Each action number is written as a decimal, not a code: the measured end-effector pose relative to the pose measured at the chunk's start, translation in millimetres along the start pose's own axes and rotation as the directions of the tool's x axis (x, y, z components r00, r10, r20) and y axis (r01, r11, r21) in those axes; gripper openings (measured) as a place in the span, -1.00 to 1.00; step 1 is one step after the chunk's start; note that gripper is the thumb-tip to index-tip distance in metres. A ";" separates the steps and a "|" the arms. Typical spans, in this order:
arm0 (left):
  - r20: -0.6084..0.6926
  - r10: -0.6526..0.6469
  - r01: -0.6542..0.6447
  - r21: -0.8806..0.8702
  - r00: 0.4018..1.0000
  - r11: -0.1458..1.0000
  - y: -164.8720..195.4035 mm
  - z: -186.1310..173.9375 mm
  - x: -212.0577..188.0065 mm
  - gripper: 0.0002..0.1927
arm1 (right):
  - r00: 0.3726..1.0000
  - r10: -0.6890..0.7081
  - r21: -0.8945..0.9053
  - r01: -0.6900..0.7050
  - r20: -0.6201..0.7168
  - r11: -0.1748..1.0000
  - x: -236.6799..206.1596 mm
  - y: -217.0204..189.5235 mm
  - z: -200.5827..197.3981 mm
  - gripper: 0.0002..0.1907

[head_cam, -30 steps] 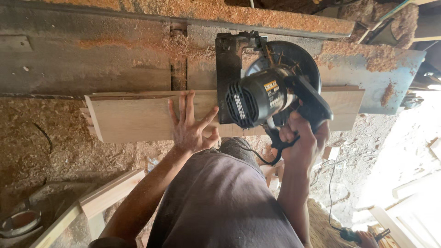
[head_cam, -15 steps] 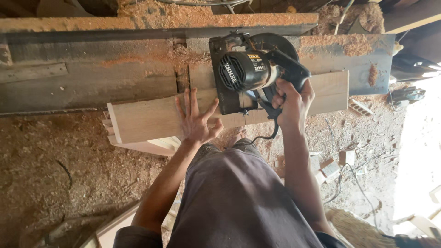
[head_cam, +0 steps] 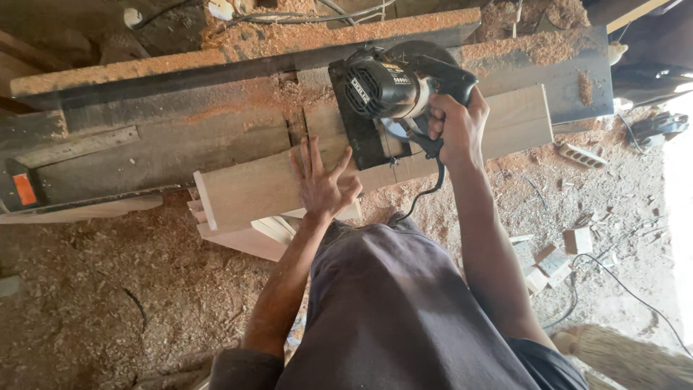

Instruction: The person picks up a wooden plank from a stack, places it on a work surface, and cuts it with a handheld circular saw, guiding the saw along a marked line while steadying the board with the other hand. They repeat the process on additional planks and move cut pieces aside.

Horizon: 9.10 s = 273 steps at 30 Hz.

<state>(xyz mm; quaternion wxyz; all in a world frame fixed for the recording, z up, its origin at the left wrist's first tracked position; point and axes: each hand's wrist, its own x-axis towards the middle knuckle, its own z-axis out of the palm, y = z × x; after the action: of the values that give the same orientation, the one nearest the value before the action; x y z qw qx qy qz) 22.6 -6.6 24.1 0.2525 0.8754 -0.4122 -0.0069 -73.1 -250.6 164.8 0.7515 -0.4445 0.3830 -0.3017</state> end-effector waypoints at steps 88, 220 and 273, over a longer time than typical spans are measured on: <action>-0.122 -0.032 -0.120 -0.992 0.992 0.047 67.8 -122.5 83.7 -0.40 | 0.980 0.028 -0.972 -0.199 -0.197 0.124 -191.8 -21.7 -345.9 -0.33; 0.232 -0.029 0.023 0.028 0.972 0.999 -92.4 29.4 15.7 -0.30 | 0.895 0.435 0.079 -0.428 -0.100 0.900 -121.6 81.6 -71.1 -0.80; 0.280 -0.108 0.126 -0.047 0.954 0.991 -98.4 24.0 39.8 -0.33 | 0.932 0.326 0.007 -0.329 -0.158 0.944 -41.4 74.1 -8.8 -0.78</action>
<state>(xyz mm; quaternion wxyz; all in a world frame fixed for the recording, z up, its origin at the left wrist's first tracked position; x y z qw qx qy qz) 114.3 6.6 -33.1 0.2198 0.8801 -0.3903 -0.1576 -93.9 -190.3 108.1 0.7545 -0.3565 0.5124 -0.2027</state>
